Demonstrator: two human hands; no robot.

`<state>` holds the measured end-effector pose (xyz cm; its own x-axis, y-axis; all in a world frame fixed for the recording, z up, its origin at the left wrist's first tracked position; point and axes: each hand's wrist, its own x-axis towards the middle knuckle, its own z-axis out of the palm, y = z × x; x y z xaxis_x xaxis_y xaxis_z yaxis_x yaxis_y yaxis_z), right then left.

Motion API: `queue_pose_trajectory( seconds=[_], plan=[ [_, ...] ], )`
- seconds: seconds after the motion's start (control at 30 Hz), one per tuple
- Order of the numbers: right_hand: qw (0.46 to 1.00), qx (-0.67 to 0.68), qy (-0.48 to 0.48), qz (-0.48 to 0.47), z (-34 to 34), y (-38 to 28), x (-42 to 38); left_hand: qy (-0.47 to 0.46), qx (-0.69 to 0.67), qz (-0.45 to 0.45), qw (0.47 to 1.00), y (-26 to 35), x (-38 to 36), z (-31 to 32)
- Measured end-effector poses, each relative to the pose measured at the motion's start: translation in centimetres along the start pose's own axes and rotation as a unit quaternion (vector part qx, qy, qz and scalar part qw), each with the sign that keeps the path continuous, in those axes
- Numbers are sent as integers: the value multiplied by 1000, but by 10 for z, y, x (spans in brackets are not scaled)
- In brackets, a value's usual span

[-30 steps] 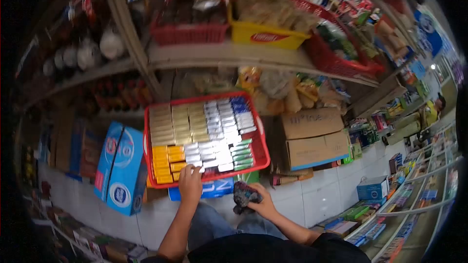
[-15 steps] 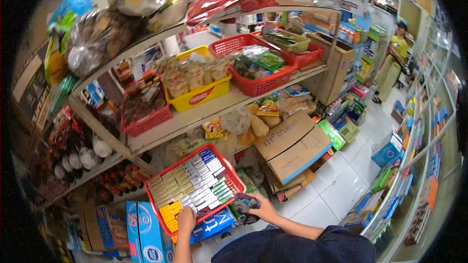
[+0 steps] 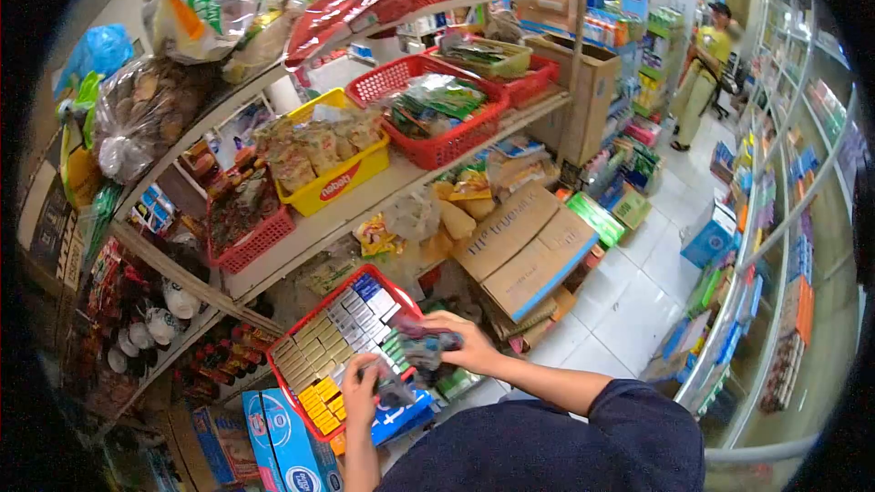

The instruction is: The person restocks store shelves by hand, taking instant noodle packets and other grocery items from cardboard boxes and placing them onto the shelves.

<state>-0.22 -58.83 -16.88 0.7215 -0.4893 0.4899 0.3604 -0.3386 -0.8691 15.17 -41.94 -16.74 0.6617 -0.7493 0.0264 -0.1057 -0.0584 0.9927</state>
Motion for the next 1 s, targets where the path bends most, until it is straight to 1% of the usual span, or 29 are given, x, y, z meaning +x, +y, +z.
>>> queue_pose_trajectory(
  seconds=[0.03, 0.1, 0.17, 0.23, 0.3, 0.37, 0.43, 0.47, 0.5, 0.53, 0.57, 0.6, 0.63, 0.67, 0.7, 0.73, 0.77, 0.8, 0.83, 0.9, 0.93, 0.97, 1.0],
  plan=[
    [1000, -21, -2, -13, 3, -1, 2, -35, -48, 13, 998, 5, 5, 18],
    [1000, -19, 7, -5, 10, -13, -4, 46, 4, 50, 998, 27, 10, 54],
    [1000, -19, 15, -3, 6, -24, -9, 87, -20, 125, 988, 26, 27, 76],
    [996, 34, 74, 34, 0, -31, -25, 65, -13, 106, 992, 31, 37, 94],
    [992, -10, 115, 47, -18, -21, -41, -19, -36, 116, 992, 28, 44, 116],
    [980, -46, 171, 93, -35, -34, -47, -74, -71, 84, 991, 35, 39, 144],
    [960, -75, 263, 59, -59, -40, -41, -121, -59, 118, 984, 39, 35, 171],
    [947, -15, 308, 93, -70, -52, -37, -129, -77, 113, 982, 44, 32, 183],
    [937, 19, 340, 83, -77, -55, -33, -136, -96, 109, 980, 51, 28, 194],
    [942, -12, 325, 81, -78, -59, -36, -134, -121, 130, 975, 60, 29, 200],
    [948, -44, 307, 65, -79, -62, -38, -95, -71, 177, 977, 76, 30, 201],
    [956, -101, 273, 25, -78, -58, -43, -74, -102, 137, 983, 83, 36, 200],
    [957, -155, 243, -17, -74, -50, -49, -62, -148, 134, 978, 86, 41, 198],
    [958, -150, 243, -11, -73, -45, -50, -56, -95, 145, 983, 81, 46, 194],
    [959, -144, 246, 6, -71, -42, -52, -57, -77, 133, 986, 76, 43, 193],
    [959, -82, 267, 44, -73, -42, -46, -70, -89, 129, 985, 69, 37, 194],
    [955, -21, 285, 84, -78, -44, -37, -101, -125, 113, 981, 48, 36, 197],
    [940, 17, 325, 102, -81, -51, -25, -70, -45, 135, 987, 48, 32, 199],
    [942, 18, 320, 97, -83, -44, -19, -47, -56, 115, 991, 50, 30, 200],
    [959, -36, 258, 110, -73, -22, -26, 2, -121, 87, 989, 47, 41, 193],
    [962, -86, 248, 79, -63, -24, -30, 39, -122, 71, 989, 48, 50, 186],
    [967, -47, 240, 74, -55, -12, -36, 46, -120, 78, 989, 44, 58, 184],
    [968, -27, 236, 82, -55, -3, -34, 31, -101, 86, 991, 38, 62, 180]
  ],
)
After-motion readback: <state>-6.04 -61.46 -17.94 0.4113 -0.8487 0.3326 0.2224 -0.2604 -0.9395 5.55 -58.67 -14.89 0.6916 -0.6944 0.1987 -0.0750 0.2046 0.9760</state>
